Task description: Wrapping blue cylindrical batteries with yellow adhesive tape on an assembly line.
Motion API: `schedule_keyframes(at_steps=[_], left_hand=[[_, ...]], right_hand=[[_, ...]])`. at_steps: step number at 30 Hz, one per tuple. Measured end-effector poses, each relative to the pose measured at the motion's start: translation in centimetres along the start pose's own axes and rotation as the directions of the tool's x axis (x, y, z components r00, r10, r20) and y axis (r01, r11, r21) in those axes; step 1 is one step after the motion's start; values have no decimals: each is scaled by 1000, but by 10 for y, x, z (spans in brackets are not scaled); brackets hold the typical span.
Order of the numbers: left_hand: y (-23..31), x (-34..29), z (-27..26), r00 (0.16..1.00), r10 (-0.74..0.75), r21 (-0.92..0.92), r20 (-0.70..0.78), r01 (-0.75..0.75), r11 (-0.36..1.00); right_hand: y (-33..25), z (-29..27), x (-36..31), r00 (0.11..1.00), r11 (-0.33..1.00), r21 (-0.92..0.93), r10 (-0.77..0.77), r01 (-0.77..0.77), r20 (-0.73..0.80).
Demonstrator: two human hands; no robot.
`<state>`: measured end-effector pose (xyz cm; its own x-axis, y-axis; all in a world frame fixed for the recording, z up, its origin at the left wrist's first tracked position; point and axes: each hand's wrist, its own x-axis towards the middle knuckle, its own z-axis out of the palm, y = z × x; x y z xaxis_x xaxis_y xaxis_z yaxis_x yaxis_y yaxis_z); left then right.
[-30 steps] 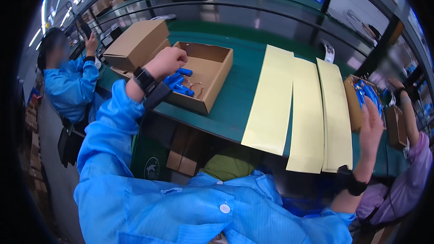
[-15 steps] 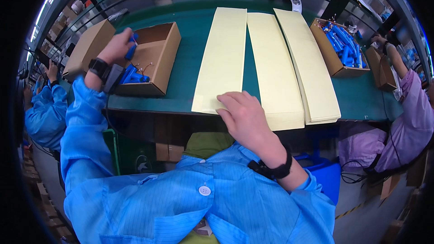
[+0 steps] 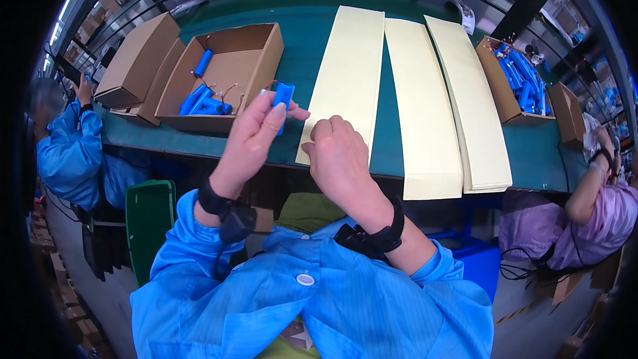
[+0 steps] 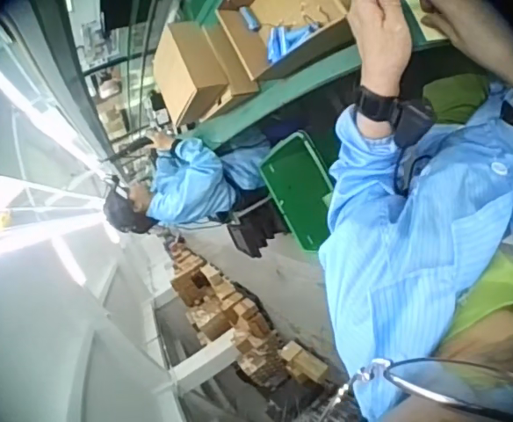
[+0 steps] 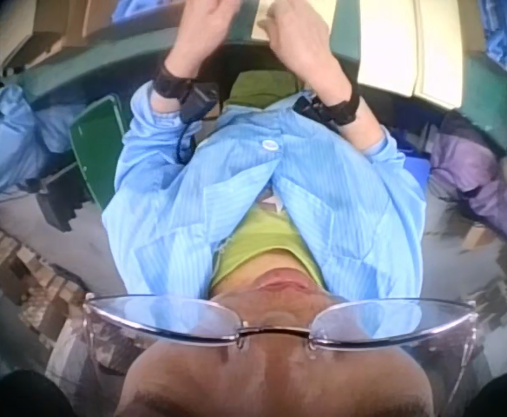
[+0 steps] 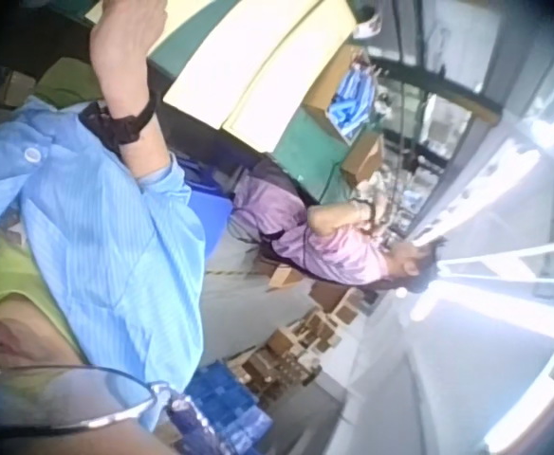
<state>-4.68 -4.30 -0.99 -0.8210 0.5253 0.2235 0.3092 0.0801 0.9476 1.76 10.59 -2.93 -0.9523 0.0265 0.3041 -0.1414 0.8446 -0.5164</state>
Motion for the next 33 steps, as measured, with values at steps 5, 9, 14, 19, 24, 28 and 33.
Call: schedule_keyframes(at_steps=[5, 9, 14, 19, 24, 28, 33], left_hand=[[-20, -2, 13, 998, 1, -12, -66, -2, 1000], [-24, -3, 15, 995, 28, 162, -94, -12, 987], [-21, -2, 16, 996, -11, 276, -90, 35, 961], [-20, -2, 19, 994, 49, 346, -102, -10, 938], [2, 0, 27, 943, -261, -611, 206, 332, 719], [-12, -1, 40, 898, -286, -685, 334, 440, 581], [-13, 0, 38, 900, -241, -678, 364, 433, 594]], right_hand=[[3, 8, 1, 999, 999, -23, -27, 26, -36], [9, 10, -5, 982, 993, -11, -117, 117, -147], [12, 4, -14, 965, 960, 224, -116, 170, -234], [18, -24, -26, 959, 608, 784, 127, 126, -253], [17, -59, -12, 980, 465, 885, 183, -11, -84], [26, -47, -3, 987, 439, 890, 152, -121, 59], [33, -35, -3, 979, 421, 890, 168, -175, 113]])
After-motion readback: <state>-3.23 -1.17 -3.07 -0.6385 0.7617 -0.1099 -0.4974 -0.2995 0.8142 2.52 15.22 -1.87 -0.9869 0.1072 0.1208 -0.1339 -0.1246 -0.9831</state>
